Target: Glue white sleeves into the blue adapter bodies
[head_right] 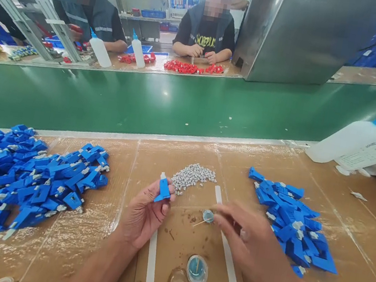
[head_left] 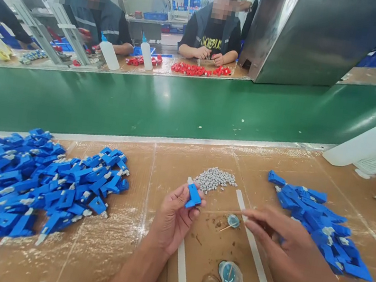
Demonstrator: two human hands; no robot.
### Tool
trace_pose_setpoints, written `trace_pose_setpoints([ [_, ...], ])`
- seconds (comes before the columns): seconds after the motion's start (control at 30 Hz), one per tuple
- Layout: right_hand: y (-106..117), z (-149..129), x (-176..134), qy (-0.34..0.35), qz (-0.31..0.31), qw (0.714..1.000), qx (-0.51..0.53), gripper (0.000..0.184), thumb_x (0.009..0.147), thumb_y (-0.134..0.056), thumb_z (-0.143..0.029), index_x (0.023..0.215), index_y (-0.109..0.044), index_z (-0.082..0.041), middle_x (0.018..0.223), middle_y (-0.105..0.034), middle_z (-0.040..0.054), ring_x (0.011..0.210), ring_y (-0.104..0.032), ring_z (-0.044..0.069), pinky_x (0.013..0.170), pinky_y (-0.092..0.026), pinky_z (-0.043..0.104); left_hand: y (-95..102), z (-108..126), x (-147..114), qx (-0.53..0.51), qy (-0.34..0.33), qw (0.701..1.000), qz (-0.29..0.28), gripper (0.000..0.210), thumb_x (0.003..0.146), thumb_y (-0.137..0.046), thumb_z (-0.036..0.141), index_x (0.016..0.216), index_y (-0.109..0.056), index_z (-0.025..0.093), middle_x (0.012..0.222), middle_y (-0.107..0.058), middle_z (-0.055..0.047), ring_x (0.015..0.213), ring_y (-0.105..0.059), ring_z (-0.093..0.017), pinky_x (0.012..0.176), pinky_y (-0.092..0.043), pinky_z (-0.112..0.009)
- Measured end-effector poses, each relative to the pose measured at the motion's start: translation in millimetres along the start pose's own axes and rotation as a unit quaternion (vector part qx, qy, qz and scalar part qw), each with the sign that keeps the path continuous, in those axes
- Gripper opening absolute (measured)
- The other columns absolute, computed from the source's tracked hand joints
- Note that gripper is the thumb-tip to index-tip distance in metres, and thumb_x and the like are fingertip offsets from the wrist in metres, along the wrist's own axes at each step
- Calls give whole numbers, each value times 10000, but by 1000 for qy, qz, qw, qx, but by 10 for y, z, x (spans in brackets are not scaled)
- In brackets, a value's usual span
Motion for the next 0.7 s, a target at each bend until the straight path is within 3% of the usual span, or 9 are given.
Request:
trace_pose_setpoints([
  [0.1,-70,135,419,-10,0,998,-59,233,1067,-596,-323,1084,-812,-236,891,-815,79,766,-754,265,669,-567,370,87,76,20,-15,-24,999,28,495,627,-1112,328,992,-847,125,912,-811,-56,768,-760,-126,604,-619,-131],
  [0.23,-311,163,760,-4,-22,996,-85,164,979,-614,-209,949,-774,-227,879,-802,73,779,-727,261,703,-523,368,99,56,28,-11,-22,999,34,510,592,-1126,363,948,-851,124,893,-811,-59,743,-761,-128,581,-609,-135],
  [0.5,-545,183,877,-29,-59,996,-68,234,987,-555,-150,802,-670,-235,846,-710,76,796,-668,267,741,-464,370,46,-21,20,-1,-8,1000,17,493,643,-1102,424,911,-825,118,882,-786,-59,743,-743,-122,574,-569,-134],
  [0.7,-537,202,986,-74,-66,994,49,186,913,-650,-244,737,-592,-253,772,-618,43,741,-568,239,710,-442,358,6,-143,-10,11,10,1000,-8,495,704,-1071,458,968,-816,126,890,-795,-73,739,-751,-133,587,-551,-149],
])
Point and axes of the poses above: each hand's wrist, its own x-axis towards the middle knuckle, its own y-axis out of the back of the hand, z = x × y, the point moved 10 cm from there along x, towards the middle knuckle
